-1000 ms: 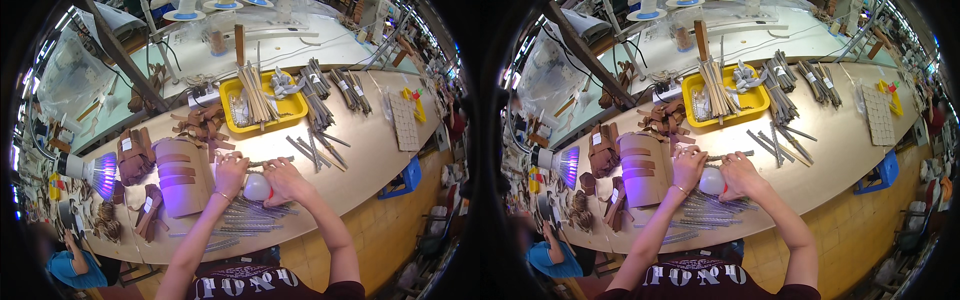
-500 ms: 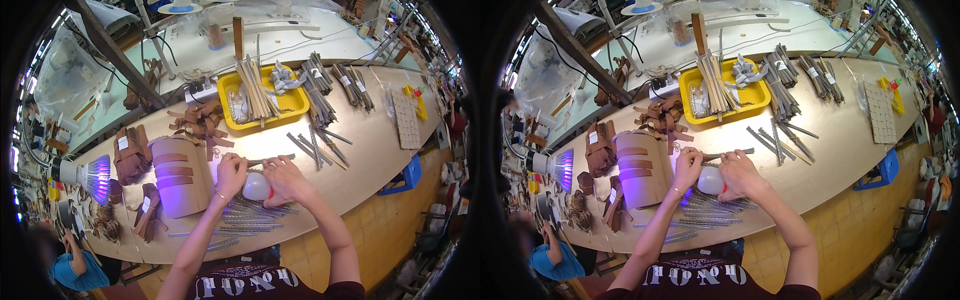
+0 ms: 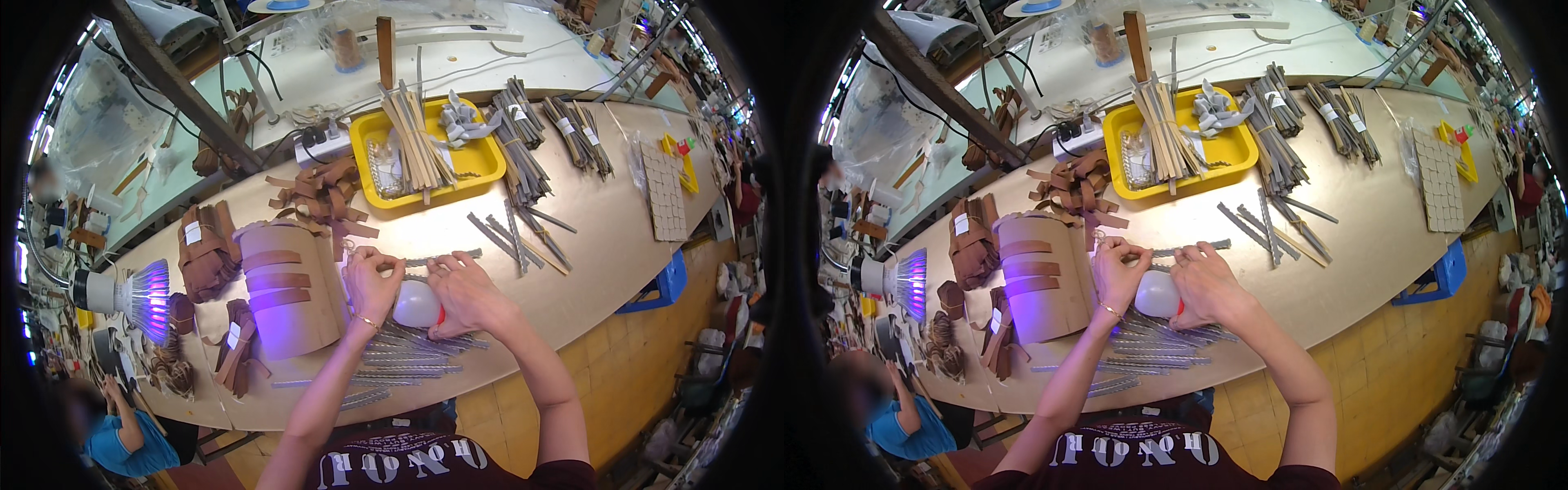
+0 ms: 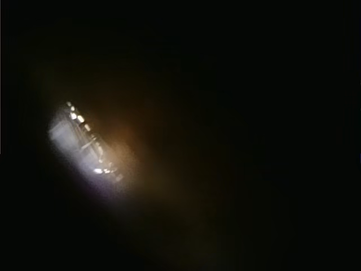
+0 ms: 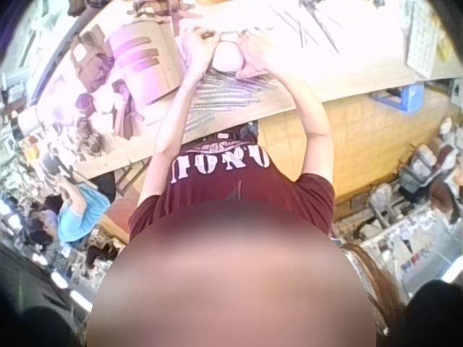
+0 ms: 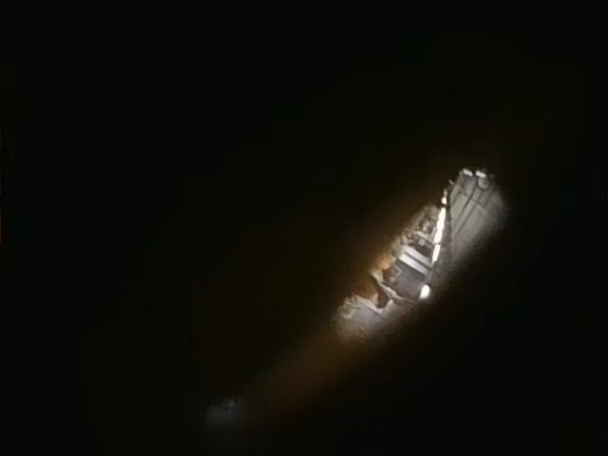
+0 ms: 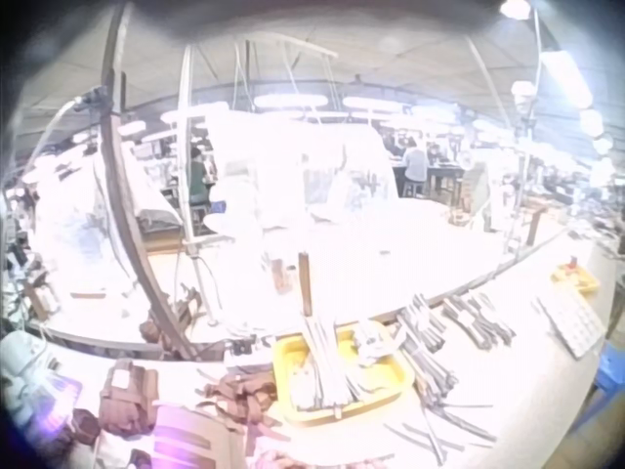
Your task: The person applies glue to short silver braided cords and attaches them to a cardboard form under a UV lamp. They then handle brown leather strips, placing them on the form. The process involves repeated gluing and positioning of cords.
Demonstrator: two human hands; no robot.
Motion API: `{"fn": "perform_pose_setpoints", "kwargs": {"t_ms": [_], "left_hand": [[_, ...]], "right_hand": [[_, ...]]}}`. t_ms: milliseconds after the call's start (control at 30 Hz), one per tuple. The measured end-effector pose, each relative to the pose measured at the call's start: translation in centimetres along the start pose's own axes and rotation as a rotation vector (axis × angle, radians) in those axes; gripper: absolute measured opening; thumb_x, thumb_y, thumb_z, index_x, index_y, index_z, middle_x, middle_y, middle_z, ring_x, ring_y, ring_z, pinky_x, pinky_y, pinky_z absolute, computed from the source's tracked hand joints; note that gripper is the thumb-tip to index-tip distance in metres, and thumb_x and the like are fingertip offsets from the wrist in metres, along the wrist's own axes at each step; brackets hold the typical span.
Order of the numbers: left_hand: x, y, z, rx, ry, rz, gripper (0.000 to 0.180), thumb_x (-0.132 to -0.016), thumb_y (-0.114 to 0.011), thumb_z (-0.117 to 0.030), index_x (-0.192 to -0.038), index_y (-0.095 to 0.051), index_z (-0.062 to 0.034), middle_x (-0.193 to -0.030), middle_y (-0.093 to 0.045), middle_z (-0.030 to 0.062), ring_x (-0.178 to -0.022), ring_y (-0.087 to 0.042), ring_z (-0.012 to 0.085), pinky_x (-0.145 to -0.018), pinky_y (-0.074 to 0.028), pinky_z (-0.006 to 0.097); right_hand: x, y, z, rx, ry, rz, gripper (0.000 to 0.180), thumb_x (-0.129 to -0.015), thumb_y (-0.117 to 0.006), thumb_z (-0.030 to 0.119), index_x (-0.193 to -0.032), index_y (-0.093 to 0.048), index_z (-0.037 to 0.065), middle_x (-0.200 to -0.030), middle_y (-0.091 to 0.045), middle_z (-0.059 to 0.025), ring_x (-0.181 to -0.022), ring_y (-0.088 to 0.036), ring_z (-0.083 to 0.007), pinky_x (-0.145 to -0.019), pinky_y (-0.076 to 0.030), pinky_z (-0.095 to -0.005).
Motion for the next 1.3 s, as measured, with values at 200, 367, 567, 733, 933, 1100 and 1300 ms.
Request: {"fn": "perform_pose_setpoints", "kwargs": {"t_ms": [200,367,567,733,933,1100,1300], "left_hand": [[0.0,0.1,-0.2,-0.055,-0.037,-0.029,0.016,-0.072,-0.081,-0.022,-0.075,-0.075,-0.0062,-0.083,-0.059,0.0060,-0.078,-0.061,0.0221,-0.071,-0.048,0.035],[-0.1,0.2,-0.5,-0.111,-0.052,-0.032,0.017,-0.073,-0.080,-0.023,-0.075,-0.075,-0.0067,-0.083,-0.060,0.0059,-0.082,-0.061,0.0233,-0.072,-0.048,0.036],[-0.1,0.8,-0.4,-0.164,-0.031,-0.041,0.017,-0.073,-0.080,-0.029,-0.080,-0.076,-0.0132,-0.086,-0.061,0.0047,-0.093,-0.059,0.0243,-0.083,-0.042,0.040],[-0.2,0.8,-0.4,-0.197,-0.015,0.041,0.016,-0.077,-0.077,-0.030,-0.081,-0.076,-0.0151,-0.088,-0.064,0.0029,-0.096,-0.058,0.0240,-0.087,-0.038,0.042],[-0.8,0.6,0.1,-0.235,0.050,0.140,0.007,-0.080,-0.073,-0.022,-0.083,-0.076,-0.0166,-0.094,-0.064,0.0029,-0.102,-0.057,0.0251,-0.089,-0.037,0.043],[-1.5,1.3,0.1,-0.128,-0.009,0.132,0.017,-0.081,-0.069,-0.018,-0.097,-0.076,-0.0128,-0.096,-0.066,0.0089,-0.097,-0.061,0.0259,-0.088,-0.039,0.046],[-0.6,-0.5,-3.2,-0.095,-0.366,0.248,0.031,-0.081,-0.071,-0.020,-0.110,-0.071,-0.0079,-0.113,-0.061,0.0111,-0.112,-0.053,0.0292,-0.103,-0.033,0.043]], "right_hand": [[-0.1,0.1,0.1,0.018,-0.007,0.026,0.078,-0.056,-0.079,0.053,-0.104,-0.067,-0.007,-0.127,-0.060,-0.0248,-0.123,-0.052,-0.0324,-0.112,-0.031,-0.0432],[-0.1,0.2,0.1,0.028,-0.008,0.023,0.079,-0.056,-0.079,0.053,-0.105,-0.067,-0.007,-0.127,-0.061,-0.0244,-0.123,-0.052,-0.0322,-0.111,-0.031,-0.0431],[-0.2,0.2,0.2,0.041,-0.012,0.023,0.078,-0.056,-0.079,0.053,-0.105,-0.067,-0.007,-0.126,-0.061,-0.0239,-0.123,-0.052,-0.0324,-0.112,-0.031,-0.0430],[-0.3,0.5,0.3,0.011,-0.015,0.036,0.077,-0.056,-0.080,0.051,-0.104,-0.067,-0.007,-0.124,-0.062,-0.0237,-0.122,-0.052,-0.0327,-0.112,-0.032,-0.0433],[-0.3,0.6,0.0,-0.018,-0.014,0.056,0.082,-0.056,-0.080,0.050,-0.110,-0.064,-0.009,-0.125,-0.061,-0.0222,-0.124,-0.051,-0.0345,-0.112,-0.031,-0.0437],[0.6,1.0,-2.3,-0.299,-0.009,-0.006,0.082,-0.058,-0.080,0.049,-0.119,-0.062,-0.003,-0.129,-0.060,-0.0207,-0.129,-0.046,-0.0355,-0.113,-0.029,-0.0442],[3.8,0.3,-3.9,-0.681,0.003,-0.162,0.086,-0.060,-0.080,0.049,-0.131,-0.057,0.007,-0.134,-0.056,-0.0186,-0.133,-0.043,-0.0342,-0.113,-0.026,-0.0416]]}}
Point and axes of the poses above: each hand's wrist, its own x-axis away from the middle knuckle, its own y-axis out of the back of the hand, z = x × y, the point moved 3 cm from there along -x, towards the middle knuckle
